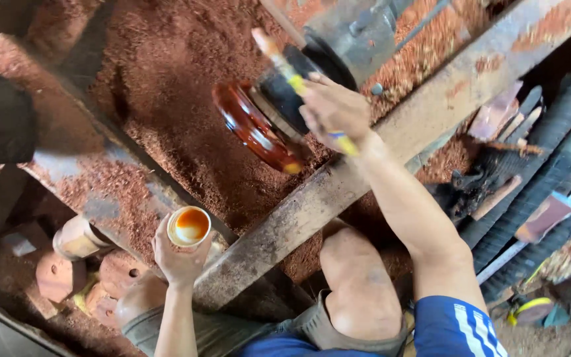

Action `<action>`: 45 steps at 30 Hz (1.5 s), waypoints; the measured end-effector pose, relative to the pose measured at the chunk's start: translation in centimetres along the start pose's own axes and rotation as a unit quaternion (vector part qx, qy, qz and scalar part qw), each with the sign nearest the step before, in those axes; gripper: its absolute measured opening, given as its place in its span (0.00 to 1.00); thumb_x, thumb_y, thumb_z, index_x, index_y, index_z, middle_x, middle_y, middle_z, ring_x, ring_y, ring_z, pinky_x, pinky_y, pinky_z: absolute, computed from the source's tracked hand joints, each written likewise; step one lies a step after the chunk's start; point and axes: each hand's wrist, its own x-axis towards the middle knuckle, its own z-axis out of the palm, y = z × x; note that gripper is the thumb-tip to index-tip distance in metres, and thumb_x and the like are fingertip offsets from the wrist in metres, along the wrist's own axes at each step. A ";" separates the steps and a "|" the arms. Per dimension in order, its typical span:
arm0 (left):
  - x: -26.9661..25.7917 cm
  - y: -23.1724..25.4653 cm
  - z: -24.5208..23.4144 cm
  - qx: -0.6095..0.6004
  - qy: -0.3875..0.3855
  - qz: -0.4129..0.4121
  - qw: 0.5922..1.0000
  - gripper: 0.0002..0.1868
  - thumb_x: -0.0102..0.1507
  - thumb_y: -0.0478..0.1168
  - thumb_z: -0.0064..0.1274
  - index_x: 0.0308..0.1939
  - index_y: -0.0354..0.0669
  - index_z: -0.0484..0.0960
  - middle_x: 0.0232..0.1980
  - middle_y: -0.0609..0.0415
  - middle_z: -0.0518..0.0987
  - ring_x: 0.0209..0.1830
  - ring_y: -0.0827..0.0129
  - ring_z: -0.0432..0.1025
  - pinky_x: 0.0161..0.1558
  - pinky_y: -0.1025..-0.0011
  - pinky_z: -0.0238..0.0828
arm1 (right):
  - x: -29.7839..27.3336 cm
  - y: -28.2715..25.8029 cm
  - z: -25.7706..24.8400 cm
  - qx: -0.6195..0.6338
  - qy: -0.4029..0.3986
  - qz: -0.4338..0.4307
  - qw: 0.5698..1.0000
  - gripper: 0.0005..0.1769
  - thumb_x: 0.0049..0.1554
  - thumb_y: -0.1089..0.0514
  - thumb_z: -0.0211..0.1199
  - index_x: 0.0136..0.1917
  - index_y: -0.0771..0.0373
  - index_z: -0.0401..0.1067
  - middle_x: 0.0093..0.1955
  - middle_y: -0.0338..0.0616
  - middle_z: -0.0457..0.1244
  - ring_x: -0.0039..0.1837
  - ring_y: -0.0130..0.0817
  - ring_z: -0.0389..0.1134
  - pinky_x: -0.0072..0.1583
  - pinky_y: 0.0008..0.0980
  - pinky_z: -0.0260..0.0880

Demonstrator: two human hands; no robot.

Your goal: Applying a wood stain or finish to a turned wooden object using a brush.

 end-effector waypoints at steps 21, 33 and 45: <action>1.2 3.7 2.5 -0.079 -0.062 0.046 0.994 0.48 0.50 0.39 0.77 0.68 0.31 0.67 0.64 0.39 0.75 0.62 0.55 0.75 0.66 0.61 0.76 | 1.9 -5.8 -14.0 0.246 -0.153 0.316 0.903 0.11 0.58 0.69 0.65 0.54 0.63 0.70 0.45 0.49 0.69 0.45 0.41 0.74 0.46 0.36 0.74; 1.7 6.5 3.7 -0.074 -0.087 0.054 0.992 0.46 0.51 0.39 0.77 0.69 0.35 0.67 0.64 0.43 0.77 0.61 0.58 0.76 0.66 0.62 0.78 | 3.1 -4.9 -11.9 0.301 -0.198 0.362 0.860 0.05 0.60 0.66 0.65 0.47 0.61 0.70 0.38 0.42 0.65 0.37 0.36 0.70 0.40 0.35 0.68; 2.3 8.1 3.6 -0.102 -0.098 0.029 0.989 0.45 0.53 0.38 0.76 0.69 0.33 0.67 0.64 0.42 0.77 0.61 0.58 0.76 0.65 0.62 0.77 | 2.7 -4.2 -10.8 0.349 -0.196 0.425 0.812 0.04 0.61 0.64 0.63 0.45 0.60 0.70 0.37 0.40 0.65 0.37 0.31 0.71 0.40 0.33 0.69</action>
